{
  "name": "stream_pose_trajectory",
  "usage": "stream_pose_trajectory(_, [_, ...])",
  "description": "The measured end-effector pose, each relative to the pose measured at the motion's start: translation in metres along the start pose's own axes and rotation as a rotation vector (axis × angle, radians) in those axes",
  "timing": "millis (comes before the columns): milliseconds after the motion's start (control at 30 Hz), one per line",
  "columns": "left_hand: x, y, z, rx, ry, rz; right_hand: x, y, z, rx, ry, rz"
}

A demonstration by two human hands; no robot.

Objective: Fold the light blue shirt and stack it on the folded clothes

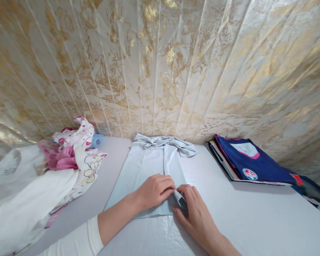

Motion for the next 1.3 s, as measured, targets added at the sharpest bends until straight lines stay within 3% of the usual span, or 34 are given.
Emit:
stream_pose_trajectory(200, [-0.006,-0.002,0.008,-0.081,-0.076,-0.044,-0.001,-0.009,-0.022,-0.292,0.060,-0.067])
stream_pose_trajectory(400, [-0.006,0.001,0.004,-0.098,-0.035,-0.027,-0.002,-0.008,-0.027,-0.459,0.120,-0.036])
stream_pose_trajectory(933, [-0.004,0.006,0.008,0.119,-0.014,-0.009,-0.006,-0.021,-0.017,-0.211,-0.078,-0.042])
stream_pose_trajectory(1133, [-0.004,0.008,-0.002,0.177,0.090,0.035,-0.007,-0.024,-0.013,-0.105,-0.104,-0.003])
stream_pose_trajectory(1300, [-0.005,0.005,-0.023,0.331,0.272,0.058,-0.009,-0.023,-0.016,-0.078,-0.118,0.032])
Point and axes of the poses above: each hand's wrist, its own x-axis towards the middle knuckle, its own y-axis out of the palm, z = x × y, the point moved 7 cm from there along x, towards the middle knuckle, and after that the axes turned 7 degrees about x, right-handed, at the moved point
